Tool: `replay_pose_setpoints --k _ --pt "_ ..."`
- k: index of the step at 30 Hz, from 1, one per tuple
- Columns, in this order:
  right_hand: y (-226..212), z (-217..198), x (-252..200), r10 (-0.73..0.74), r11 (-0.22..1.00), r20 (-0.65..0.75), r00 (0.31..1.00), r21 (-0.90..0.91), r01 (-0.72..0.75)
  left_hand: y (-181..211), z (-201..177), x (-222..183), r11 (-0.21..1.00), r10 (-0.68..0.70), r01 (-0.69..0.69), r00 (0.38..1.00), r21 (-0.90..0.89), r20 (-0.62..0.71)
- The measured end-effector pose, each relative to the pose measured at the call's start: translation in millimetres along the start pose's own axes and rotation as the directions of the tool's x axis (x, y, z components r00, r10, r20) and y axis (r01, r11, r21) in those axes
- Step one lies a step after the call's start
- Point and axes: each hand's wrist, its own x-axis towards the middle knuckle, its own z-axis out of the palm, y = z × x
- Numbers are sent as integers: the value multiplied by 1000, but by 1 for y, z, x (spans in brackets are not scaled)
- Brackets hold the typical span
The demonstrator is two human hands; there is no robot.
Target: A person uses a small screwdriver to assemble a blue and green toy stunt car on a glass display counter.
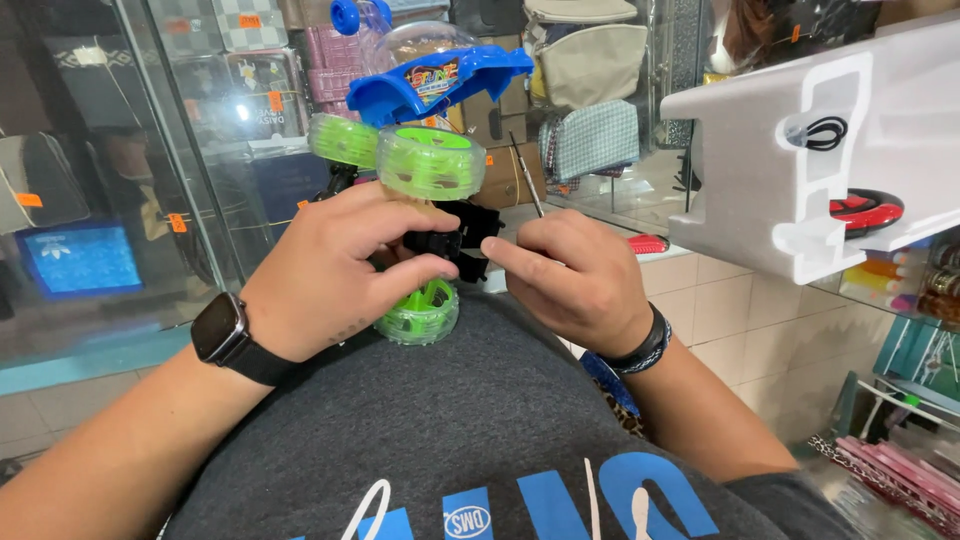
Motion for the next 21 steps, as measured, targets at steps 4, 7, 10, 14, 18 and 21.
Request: replay_pose_setpoints --k 4,7,10,14,18,21 --pt "-9 -6 6 22 995 39 999 -95 -18 2 0 0 999 -25 25 1000 42 9" --pt "-23 -10 12 77 975 33 996 -212 -69 2 1 1 997 -14 14 1000 72 4" --pt "-25 -17 13 86 970 57 995 -233 -71 3 2 0 995 -47 46 999 87 13" --pt "-21 -20 15 63 970 93 994 -238 -39 3 3 1 994 -29 28 1000 101 9" --pt "-23 -21 16 81 967 127 989 -250 -48 2 4 -1 989 -62 58 998 133 22" --pt "-26 -21 20 99 961 144 985 -270 -57 2 4 1 988 -54 50 998 143 26"
